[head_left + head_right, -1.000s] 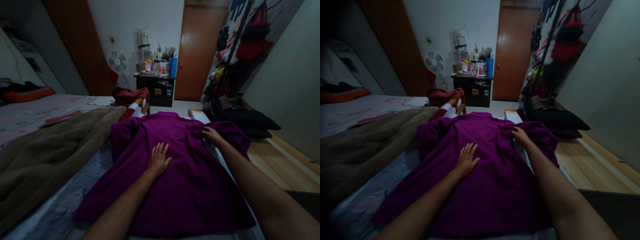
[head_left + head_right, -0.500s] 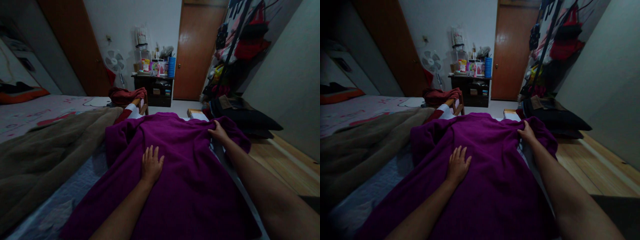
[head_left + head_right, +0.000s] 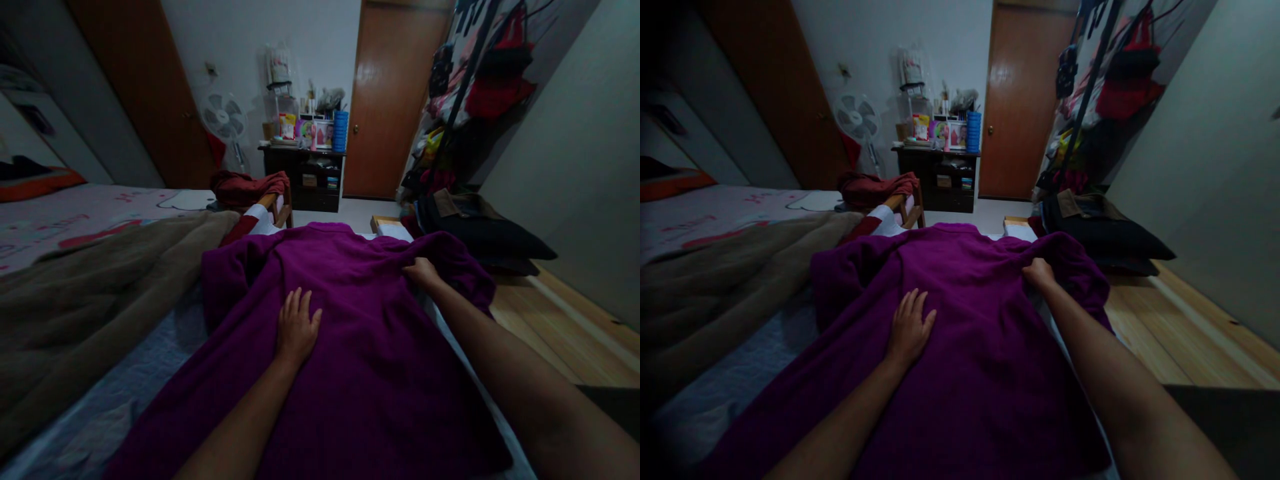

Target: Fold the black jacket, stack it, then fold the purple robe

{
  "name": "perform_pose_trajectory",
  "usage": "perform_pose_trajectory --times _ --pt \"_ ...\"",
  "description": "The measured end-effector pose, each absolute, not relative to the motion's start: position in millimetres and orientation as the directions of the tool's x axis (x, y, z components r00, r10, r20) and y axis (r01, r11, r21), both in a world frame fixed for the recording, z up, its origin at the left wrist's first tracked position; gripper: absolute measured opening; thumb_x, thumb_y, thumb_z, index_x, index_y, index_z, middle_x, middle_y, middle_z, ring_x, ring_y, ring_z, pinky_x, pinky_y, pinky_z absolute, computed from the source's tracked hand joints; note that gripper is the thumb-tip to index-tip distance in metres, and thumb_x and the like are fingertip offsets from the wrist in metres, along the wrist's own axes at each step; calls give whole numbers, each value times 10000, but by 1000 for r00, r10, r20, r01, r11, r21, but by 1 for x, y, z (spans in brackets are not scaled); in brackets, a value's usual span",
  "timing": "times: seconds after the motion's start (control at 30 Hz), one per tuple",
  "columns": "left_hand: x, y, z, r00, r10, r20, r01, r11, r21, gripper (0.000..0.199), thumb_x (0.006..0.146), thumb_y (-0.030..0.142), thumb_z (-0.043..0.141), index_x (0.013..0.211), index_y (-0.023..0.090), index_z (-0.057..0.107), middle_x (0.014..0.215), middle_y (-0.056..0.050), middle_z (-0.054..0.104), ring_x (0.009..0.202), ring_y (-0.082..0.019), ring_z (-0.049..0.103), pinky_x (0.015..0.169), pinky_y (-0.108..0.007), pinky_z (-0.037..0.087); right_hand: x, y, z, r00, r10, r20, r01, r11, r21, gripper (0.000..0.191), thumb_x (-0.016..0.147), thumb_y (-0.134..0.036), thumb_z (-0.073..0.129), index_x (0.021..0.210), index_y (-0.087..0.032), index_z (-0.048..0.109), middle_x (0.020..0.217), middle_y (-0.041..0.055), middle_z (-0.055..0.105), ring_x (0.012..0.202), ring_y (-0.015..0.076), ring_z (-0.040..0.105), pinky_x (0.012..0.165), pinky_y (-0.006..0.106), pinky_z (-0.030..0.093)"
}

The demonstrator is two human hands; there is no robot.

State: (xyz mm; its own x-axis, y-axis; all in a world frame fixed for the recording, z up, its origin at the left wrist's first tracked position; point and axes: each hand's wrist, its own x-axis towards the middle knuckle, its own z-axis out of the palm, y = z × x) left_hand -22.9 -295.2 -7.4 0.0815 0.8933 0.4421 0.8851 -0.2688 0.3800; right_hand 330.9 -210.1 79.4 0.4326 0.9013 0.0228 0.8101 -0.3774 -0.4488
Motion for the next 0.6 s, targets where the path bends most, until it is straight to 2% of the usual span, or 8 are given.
perform_pose_trajectory --times 0.13,0.2,0.27,0.33,0.43,0.5,0.6 --pt "-33 -288 -7 -137 904 405 766 -163 622 539 940 415 403 1387 114 396 1420 -187 457 1325 -274 426 1083 -449 379 337 -206 86 542 837 81 797 -480 -368 367 859 -306 483 1133 -95 606 1128 226 647 1037 316 624 831 358 472" --pt "-39 -284 -7 -232 920 314 684 -75 726 533 955 422 358 1407 140 362 1385 -175 503 1277 -254 490 1045 -427 426 335 -211 81 578 812 87 785 -523 -332 396 888 -296 428 1196 -81 553 1124 254 634 1045 331 619 844 402 469" --pt "-43 -282 -8 -255 933 256 649 -31 760 502 965 415 327 1401 172 380 1348 -155 548 1243 -246 527 1015 -424 451 330 -216 74 581 810 79 788 -537 -300 398 905 -303 403 1215 -86 526 1080 257 643 1022 334 627 843 432 467" --pt "-44 -281 -9 -203 945 255 702 -41 711 483 954 384 351 1379 167 425 1332 -149 565 1247 -250 523 1024 -428 442 327 -221 67 563 823 76 805 -525 -275 396 916 -326 399 1223 -103 513 1052 245 653 1009 327 631 846 444 463" --pt "-38 -285 -10 -77 960 269 853 -76 516 513 901 343 453 1362 118 462 1372 -166 530 1308 -288 448 1073 -452 384 328 -222 67 529 847 57 828 -501 -253 405 912 -369 426 1211 -116 527 1073 236 651 1012 317 632 840 427 467" --pt "-32 -290 -8 -30 962 271 919 -80 385 562 880 346 488 1384 102 443 1409 -175 492 1335 -317 404 1093 -486 340 332 -221 70 509 860 25 835 -487 -256 423 884 -416 482 1164 -112 570 1074 227 656 994 310 639 811 391 479" --pt "-25 -296 -3 8 943 333 960 -100 261 615 887 338 476 1451 127 353 1492 -163 387 1378 -334 330 1115 -565 250 338 -224 73 460 887 -30 847 -449 -285 409 822 -452 574 1043 -115 645 961 165 695 903 274 664 733 316 494"
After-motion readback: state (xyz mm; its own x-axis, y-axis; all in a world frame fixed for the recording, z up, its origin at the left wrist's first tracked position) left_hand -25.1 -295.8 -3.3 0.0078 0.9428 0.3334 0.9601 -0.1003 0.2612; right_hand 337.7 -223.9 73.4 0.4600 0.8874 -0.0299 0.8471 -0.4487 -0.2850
